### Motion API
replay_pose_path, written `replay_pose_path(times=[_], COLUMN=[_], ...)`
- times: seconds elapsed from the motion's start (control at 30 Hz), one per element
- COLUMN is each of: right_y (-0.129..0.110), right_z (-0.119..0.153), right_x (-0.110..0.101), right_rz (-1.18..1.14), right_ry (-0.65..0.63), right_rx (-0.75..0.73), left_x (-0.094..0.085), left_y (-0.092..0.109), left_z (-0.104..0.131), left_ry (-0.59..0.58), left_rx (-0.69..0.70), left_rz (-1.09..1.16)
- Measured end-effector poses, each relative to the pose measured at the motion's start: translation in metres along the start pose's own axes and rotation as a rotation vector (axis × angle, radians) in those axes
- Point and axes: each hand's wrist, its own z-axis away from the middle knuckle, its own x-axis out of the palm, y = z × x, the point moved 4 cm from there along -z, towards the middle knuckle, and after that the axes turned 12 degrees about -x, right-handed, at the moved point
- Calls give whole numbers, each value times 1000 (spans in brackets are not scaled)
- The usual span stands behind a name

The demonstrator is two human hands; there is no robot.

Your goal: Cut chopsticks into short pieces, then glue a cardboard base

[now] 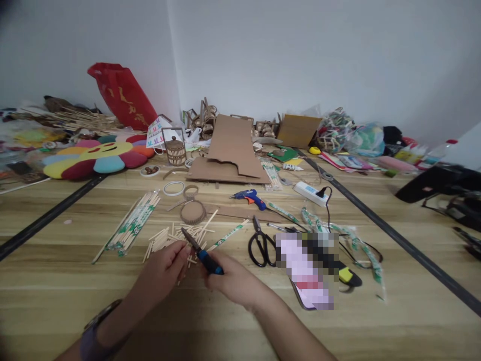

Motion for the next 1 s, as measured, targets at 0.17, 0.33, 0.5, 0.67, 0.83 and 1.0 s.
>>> replay_pose_path(times=[0.17, 0.33, 0.5, 0.67, 0.83, 1.0], right_y=[2, -1, -6, -7, -4, -8], right_z=[-2, -2, -1, -3, -3, 0], right_x=[0, -1, 2, 3, 3, -5], right_rz=[109, 252, 340, 361, 170, 127], right_ry=[10, 37, 38, 76, 32, 155], right_rx=[-39, -79, -113, -145, -128, -218], left_x=[-1, -2, -1, -2, -9, -13], left_y=[0, 1, 0, 1, -2, -12], left_z=[0, 1, 1, 1, -3, -13], left_ry=[26, 79, 76, 100, 128, 89], left_rx=[20, 25, 31, 53, 20, -48], left_rz=[-47, -118, -132, -98, 106, 306])
